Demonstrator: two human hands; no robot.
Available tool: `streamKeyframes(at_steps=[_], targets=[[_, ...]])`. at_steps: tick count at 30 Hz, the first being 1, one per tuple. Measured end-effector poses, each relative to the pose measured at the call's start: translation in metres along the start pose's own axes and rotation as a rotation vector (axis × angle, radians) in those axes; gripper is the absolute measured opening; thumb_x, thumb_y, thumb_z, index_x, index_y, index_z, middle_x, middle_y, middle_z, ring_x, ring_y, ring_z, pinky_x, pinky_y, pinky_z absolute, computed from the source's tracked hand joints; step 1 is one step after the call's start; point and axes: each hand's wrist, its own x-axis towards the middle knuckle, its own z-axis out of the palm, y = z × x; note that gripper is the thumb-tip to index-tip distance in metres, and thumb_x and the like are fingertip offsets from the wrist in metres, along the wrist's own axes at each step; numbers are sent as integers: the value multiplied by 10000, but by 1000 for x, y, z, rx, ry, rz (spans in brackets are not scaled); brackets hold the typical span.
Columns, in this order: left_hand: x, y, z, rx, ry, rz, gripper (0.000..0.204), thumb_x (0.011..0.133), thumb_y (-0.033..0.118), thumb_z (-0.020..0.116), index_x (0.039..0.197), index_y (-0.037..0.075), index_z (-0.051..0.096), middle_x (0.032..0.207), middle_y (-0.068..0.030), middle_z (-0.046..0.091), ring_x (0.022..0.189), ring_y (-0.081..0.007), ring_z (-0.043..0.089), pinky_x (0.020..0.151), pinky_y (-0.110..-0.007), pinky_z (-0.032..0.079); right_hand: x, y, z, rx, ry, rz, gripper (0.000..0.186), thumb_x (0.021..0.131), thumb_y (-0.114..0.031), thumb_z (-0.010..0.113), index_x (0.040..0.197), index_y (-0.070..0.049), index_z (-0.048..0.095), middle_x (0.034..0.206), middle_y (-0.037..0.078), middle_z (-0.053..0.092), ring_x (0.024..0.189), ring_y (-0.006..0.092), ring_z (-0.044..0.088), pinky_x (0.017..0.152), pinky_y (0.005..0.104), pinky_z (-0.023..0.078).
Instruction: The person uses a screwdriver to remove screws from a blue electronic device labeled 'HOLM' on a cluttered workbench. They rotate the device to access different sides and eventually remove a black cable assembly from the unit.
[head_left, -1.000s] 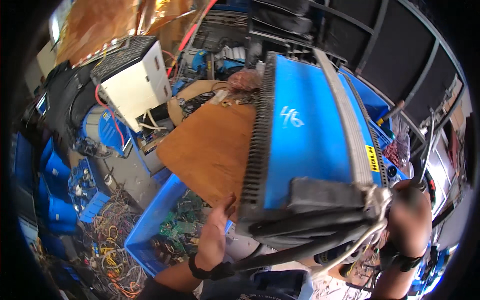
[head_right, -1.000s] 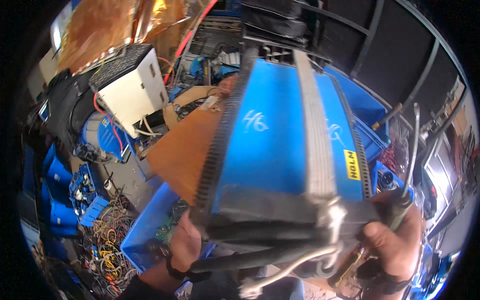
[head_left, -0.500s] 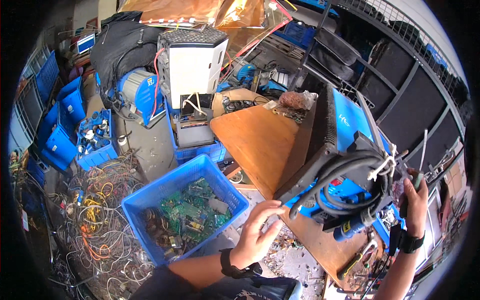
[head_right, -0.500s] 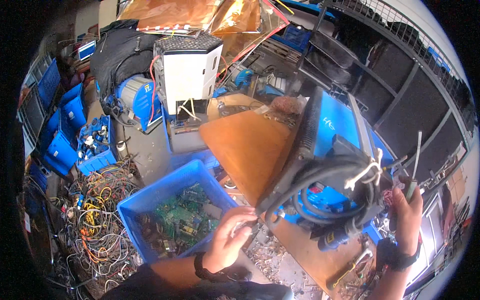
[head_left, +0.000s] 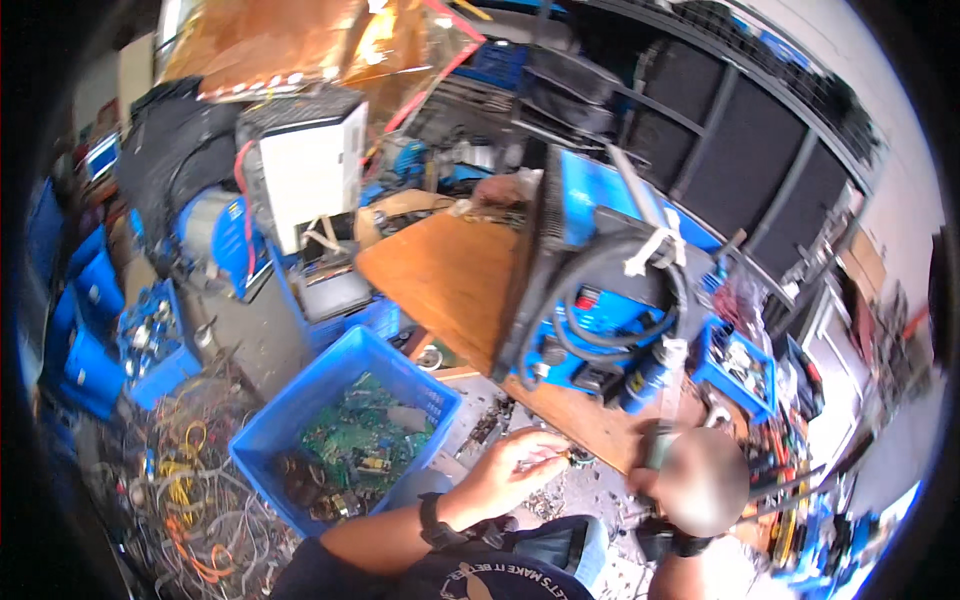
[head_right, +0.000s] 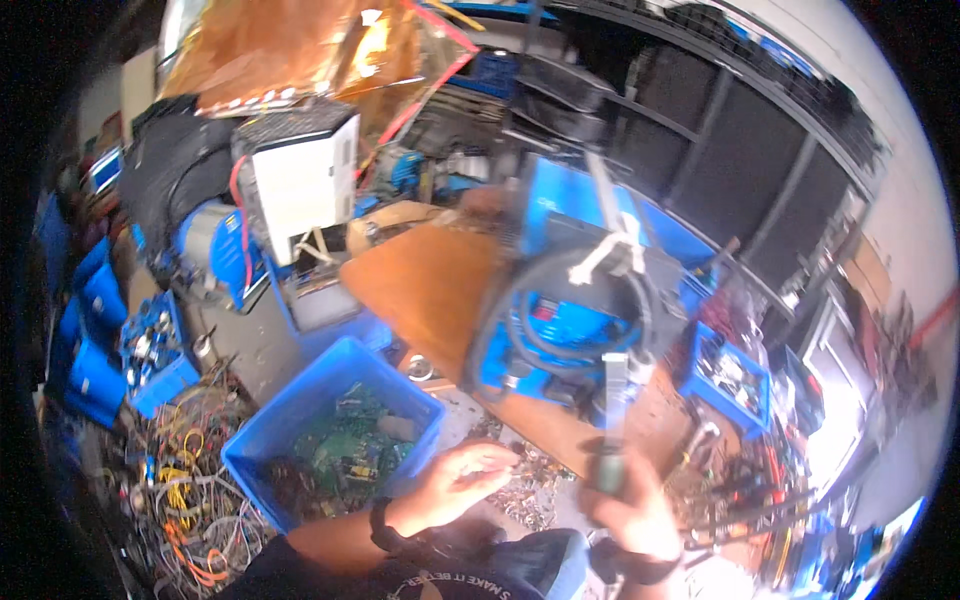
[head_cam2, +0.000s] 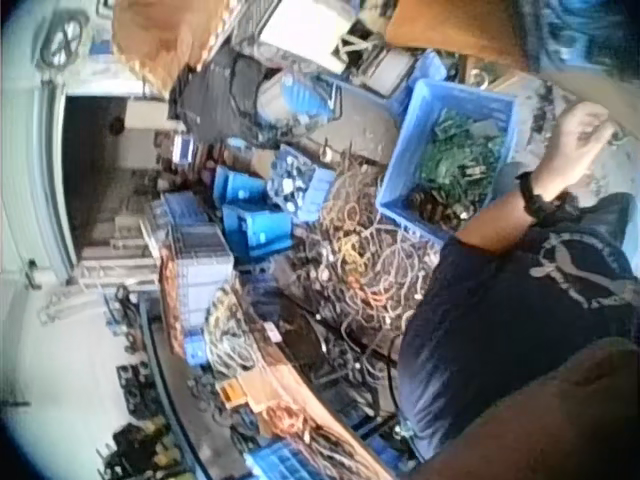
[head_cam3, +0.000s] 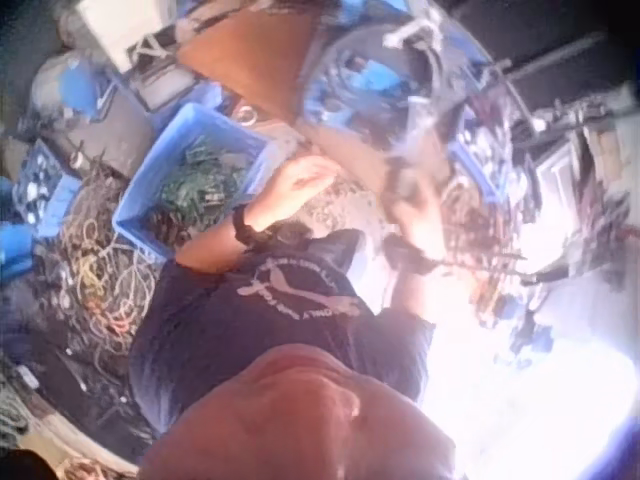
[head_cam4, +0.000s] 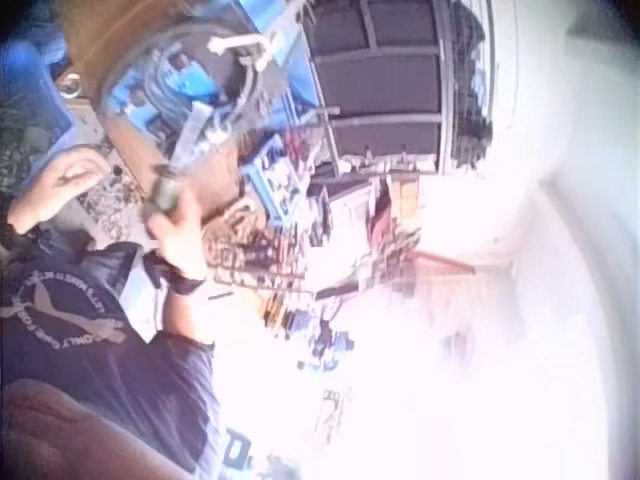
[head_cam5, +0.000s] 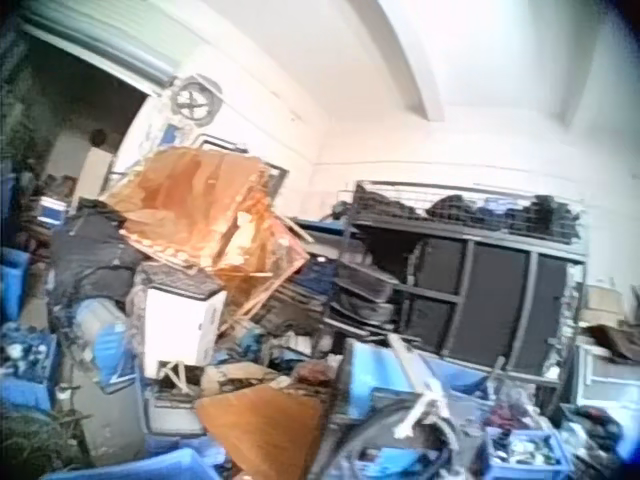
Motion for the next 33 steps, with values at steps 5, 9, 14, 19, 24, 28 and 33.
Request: streamKeyframes(at_steps=[5,9,14,19,24,28,33], targets=[[12,4,10,-190,-131,-237,380,963,162,586,1300,5,506,1119,-51,611,1042,-116,573,896,-274,478,11,55,26,41,-287,-4,374,806,-5,627,1163,5,515,843,27,570,721,104,546,641,259,456],[25,19,27,-114,-294,-358,436,946,231,610,1323,39,505,1162,6,557,983,-104,504,829,-229,411,8,70,28,186,-317,-82,345,840,-3,607,1171,2,514,800,15,577,715,94,549,633,257,460],[33,10,43,-274,-336,-452,427,909,237,645,1245,-9,550,1242,-96,557,1150,-190,519,992,-330,410,-2,61,13,579,-386,57,274,867,-15,598,1129,-1,519,797,24,594,728,105,582,637,258,475],[49,6,67,-367,-278,-338,368,867,192,670,1153,-21,581,1302,-158,513,1241,-272,465,1061,-416,356,-11,77,-11,547,-315,6,438,873,-16,641,1276,28,475,1058,79,587,866,137,622,714,264,544],[55,-6,80,-478,-304,-327,364,886,208,649,1155,-22,565,1300,-162,509,1240,-299,464,1082,-454,320,-29,94,-28,399,-128,-113,558,858,-34,667,1356,44,428,1024,76,618,780,121,615,649,246,510],[58,-9,92,-483,-310,-350,379,896,219,642,1182,-16,559,1312,-156,503,1248,-297,457,1076,-451,325,-31,99,-34,346,16,-174,528,821,-64,700,1298,41,499,1019,82,619,848,116,581,725,256,473],[59,-13,97,-436,-355,-365,404,911,218,624,1236,-6,539,1337,-133,496,1253,-254,445,1077,-420,309,-32,109,-43,279,135,-267,465,800,-101,714,1218,35,564,965,77,634,804,117,591,709,251,473]])
